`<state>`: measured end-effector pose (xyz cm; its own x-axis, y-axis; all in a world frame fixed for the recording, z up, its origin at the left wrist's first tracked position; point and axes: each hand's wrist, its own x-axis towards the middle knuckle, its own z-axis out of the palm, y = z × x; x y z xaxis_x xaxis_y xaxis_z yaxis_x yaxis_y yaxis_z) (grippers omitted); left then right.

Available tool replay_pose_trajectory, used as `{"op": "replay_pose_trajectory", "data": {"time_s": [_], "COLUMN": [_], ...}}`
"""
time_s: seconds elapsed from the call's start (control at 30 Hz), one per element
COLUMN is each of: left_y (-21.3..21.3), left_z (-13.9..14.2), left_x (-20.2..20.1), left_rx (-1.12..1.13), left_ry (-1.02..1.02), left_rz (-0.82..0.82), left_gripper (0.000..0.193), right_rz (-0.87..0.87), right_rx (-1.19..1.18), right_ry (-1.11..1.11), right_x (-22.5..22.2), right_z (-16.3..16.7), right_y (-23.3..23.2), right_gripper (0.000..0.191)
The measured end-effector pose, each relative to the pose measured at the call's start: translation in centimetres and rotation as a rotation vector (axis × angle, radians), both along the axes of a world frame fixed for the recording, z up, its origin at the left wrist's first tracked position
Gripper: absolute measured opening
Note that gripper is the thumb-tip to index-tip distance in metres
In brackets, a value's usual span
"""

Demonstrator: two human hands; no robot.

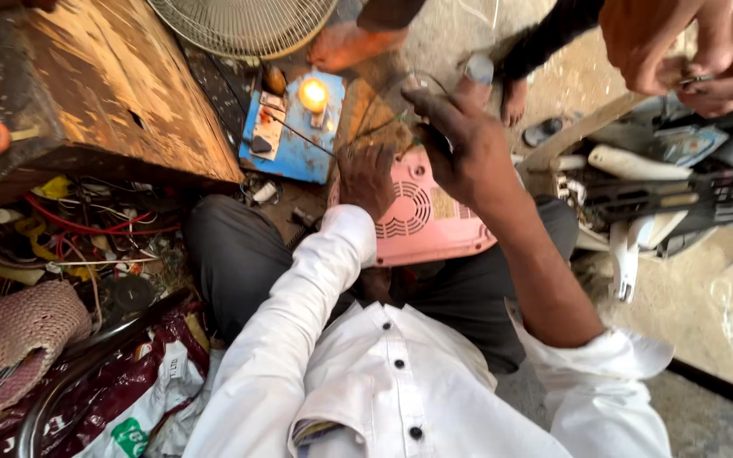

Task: The person sits on the ground repairing a small mixer-grinder appliance. They unscrew the pink base cover with a screwdriver, remove it, work on the motor housing by hand, and repeatedly reach to a blue test board with a bulb to test the appliance's wiring.

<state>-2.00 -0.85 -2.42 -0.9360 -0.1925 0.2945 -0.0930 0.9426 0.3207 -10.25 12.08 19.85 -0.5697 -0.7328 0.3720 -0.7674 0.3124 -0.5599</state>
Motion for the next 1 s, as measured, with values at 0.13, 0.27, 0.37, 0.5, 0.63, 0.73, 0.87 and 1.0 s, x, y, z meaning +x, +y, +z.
{"op": "replay_pose_trajectory", "data": {"time_s": [0.13,0.27,0.37,0.5,0.63,0.73,0.87,1.0], "left_y": [-0.2,-0.4,-0.4,-0.4,-0.3,-0.3,-0.6,-1.0], "left_z": [-0.1,0.3,0.6,0.5,0.2,0.2,0.8,1.6], "left_x": [-0.1,-0.2,-0.4,-0.3,-0.3,-0.4,-0.4,-0.3], "left_rx": [0.052,0.089,0.063,0.088,0.128,0.100,0.165,0.268], "left_ry": [0.123,0.000,0.010,0.035,-0.049,0.064,0.040,0.081], "left_rz": [-0.014,-0.015,-0.040,-0.045,-0.058,-0.052,-0.050,-0.099], "left_gripper": [0.040,0.033,0.032,0.036,0.034,0.035,0.030,0.024], "right_rz": [-0.035,0.018,-0.084,0.115,-0.141,-0.009,-0.059,-0.018], "right_rx": [-0.008,-0.008,0.100,-0.161,0.035,-0.110,0.059,-0.028], "right_ry": [0.063,-0.057,0.092,0.082,0.068,0.122,0.023,0.167], "right_x": [-0.2,-0.3,-0.2,0.2,0.4,0.0,-0.4,-0.1], "right_z": [-0.8,-1.1,-1.1,-1.2,-1.3,-1.1,-1.0,-1.8], "right_y": [-0.4,-1.2,-1.8,-1.7,-1.2,-1.1,-1.8,-2.2], "right_gripper": [0.053,0.054,0.057,0.062,0.050,0.055,0.052,0.058]}}
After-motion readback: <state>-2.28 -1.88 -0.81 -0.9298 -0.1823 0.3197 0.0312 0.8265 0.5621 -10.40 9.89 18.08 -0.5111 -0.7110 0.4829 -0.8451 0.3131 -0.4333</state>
